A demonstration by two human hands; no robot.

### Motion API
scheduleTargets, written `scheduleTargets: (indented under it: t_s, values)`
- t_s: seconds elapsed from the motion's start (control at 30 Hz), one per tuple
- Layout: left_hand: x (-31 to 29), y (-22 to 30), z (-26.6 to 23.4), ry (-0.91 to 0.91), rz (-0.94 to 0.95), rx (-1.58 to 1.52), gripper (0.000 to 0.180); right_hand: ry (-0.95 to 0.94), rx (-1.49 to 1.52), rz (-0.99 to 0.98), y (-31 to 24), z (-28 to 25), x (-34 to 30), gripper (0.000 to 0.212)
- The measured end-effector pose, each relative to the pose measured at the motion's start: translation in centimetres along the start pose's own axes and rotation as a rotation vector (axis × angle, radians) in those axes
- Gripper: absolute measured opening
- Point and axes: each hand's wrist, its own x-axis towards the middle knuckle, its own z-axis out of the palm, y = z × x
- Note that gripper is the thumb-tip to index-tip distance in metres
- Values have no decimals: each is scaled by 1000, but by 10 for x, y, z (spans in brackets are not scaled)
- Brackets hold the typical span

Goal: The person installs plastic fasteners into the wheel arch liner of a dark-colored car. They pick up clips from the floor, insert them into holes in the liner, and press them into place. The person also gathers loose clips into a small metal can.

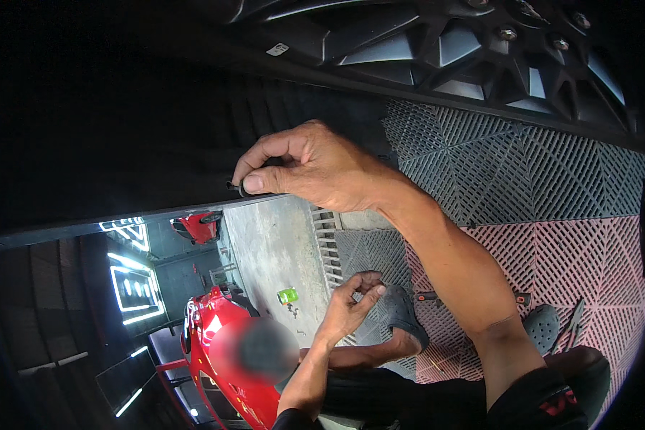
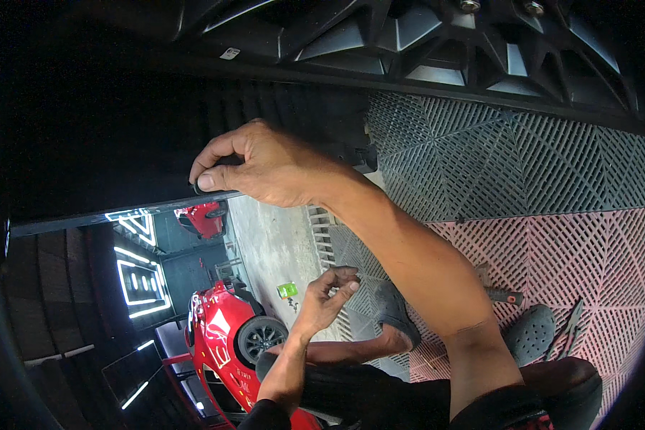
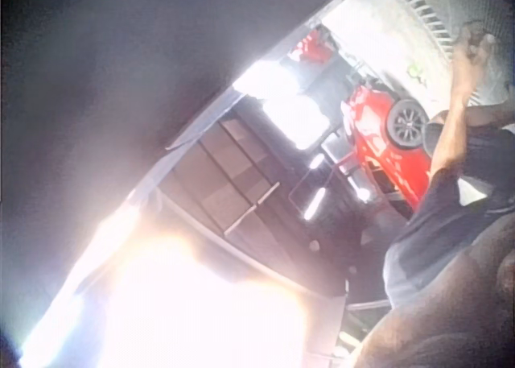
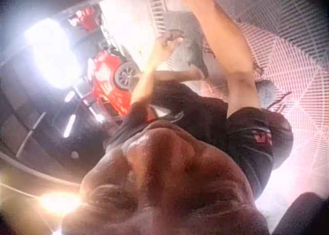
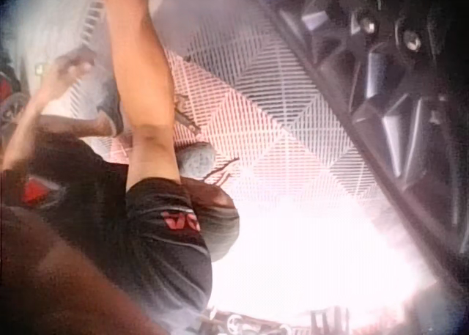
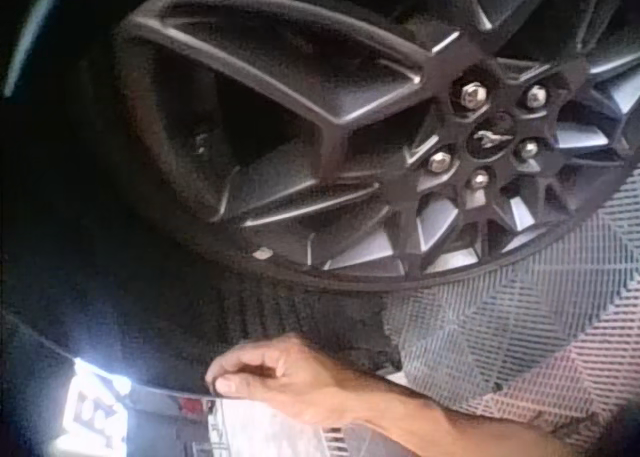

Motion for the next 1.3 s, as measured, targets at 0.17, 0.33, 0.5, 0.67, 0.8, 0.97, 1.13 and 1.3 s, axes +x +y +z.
scheduleTargets:
  t_s: [0.17, 0.33, 0.5, 0.67, 0.8, 0.97, 1.13, 1.3]
  values:
    - [5, 0, 14, -22, 82, -30, 32, 2, -24, -22, 7, 4, 12, 28]
    - [2, -2, 14, -23, 100, 14, 34, -33, -117, -63, 6, -2, 21, 31]
    - [0, -4, 11, -26, 108, 31, 34, -103, -127, -40, 3, -7, 30, 30]
    - [-2, 1, 7, -24, 87, 44, 34, -60, -131, -45, -2, -6, 34, 28]
    - [-6, 10, 2, 11, 138, 43, 31, -81, -228, -21, -6, -8, 42, 32]
    - [-7, 9, 7, 35, 132, 46, 25, -96, -403, 99, -13, -1, 27, 35]
    - [0, 14, 11, 224, 262, -60, 27, 46, -218, 176, 20, -3, -14, 65]
    - [17, 43, 3, 676, 527, -85, 35, 104, -184, 209, 19, 15, -68, 79]
